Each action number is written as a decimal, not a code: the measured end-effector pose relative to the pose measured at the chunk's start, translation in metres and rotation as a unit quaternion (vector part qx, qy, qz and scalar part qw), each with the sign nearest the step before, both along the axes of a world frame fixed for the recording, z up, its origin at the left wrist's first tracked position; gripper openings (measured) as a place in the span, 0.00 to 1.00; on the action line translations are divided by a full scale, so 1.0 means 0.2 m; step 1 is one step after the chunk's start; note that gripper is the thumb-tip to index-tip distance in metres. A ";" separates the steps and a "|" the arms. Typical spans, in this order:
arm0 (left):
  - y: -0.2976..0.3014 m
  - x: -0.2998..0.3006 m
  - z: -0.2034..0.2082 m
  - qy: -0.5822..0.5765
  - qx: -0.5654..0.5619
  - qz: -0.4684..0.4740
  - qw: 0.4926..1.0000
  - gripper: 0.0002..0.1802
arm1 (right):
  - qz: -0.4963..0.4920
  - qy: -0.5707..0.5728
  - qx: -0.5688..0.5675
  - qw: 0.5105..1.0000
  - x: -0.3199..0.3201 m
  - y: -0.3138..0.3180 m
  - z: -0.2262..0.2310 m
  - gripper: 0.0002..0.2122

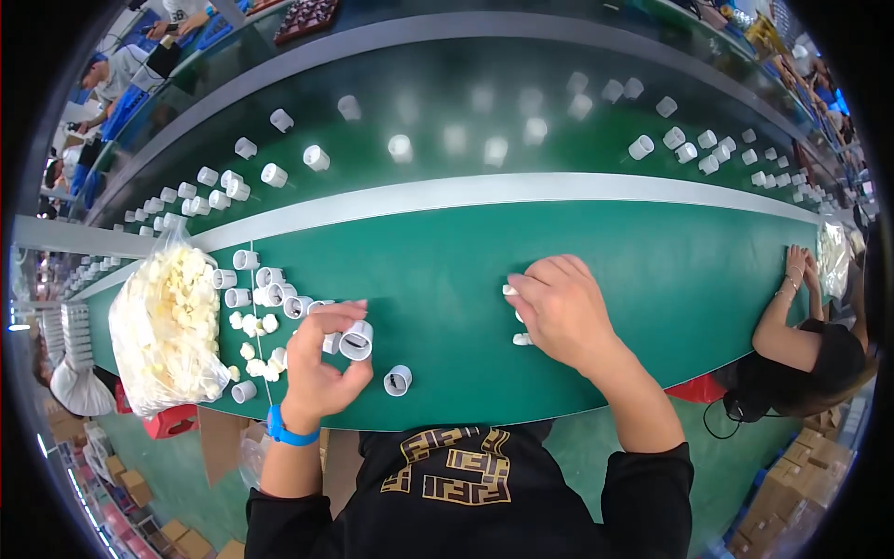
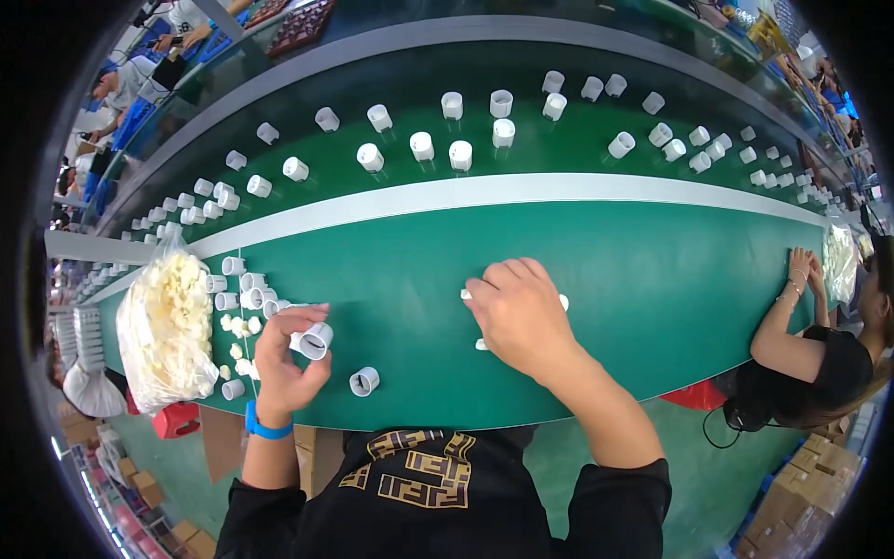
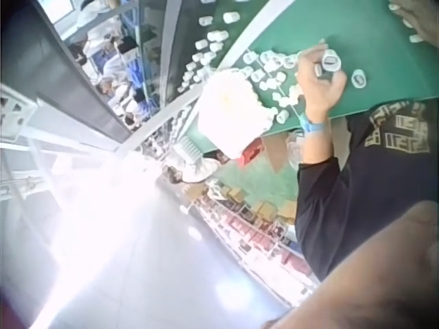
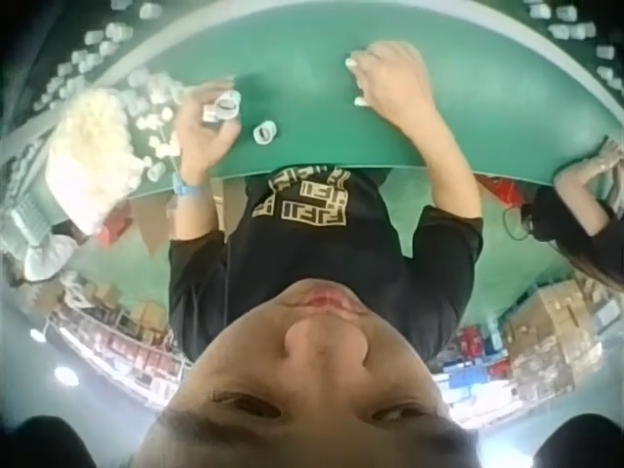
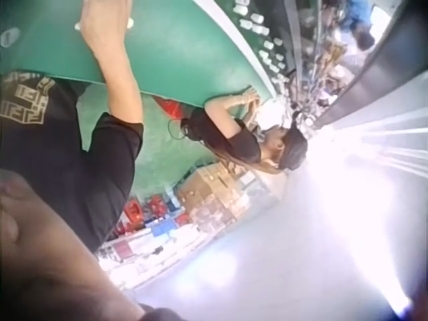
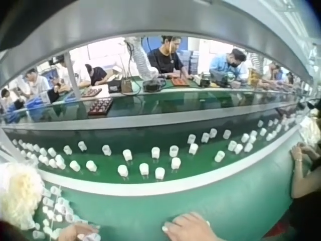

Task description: The person assembles small white plastic components by manually inserting small white inserts into white plastic housings.

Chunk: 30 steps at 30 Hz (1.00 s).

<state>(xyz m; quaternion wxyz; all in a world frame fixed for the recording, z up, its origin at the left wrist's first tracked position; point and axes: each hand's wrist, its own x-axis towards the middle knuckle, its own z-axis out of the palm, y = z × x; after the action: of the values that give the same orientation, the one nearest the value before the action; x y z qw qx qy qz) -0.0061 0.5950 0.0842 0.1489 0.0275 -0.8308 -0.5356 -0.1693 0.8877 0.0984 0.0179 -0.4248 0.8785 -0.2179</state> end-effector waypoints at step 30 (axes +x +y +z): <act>0.10 -0.08 -0.02 -0.017 0.120 -0.112 0.986 0.24 | 0.105 -0.169 -0.137 0.970 0.08 -0.30 0.30 0.19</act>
<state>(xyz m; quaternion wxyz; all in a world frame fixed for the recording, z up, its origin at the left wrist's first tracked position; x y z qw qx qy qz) -0.0224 0.6153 0.0796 0.0698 -0.0391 -0.7609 -0.6439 -0.1529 0.8287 0.1582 0.1299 -0.4701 0.7751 -0.4018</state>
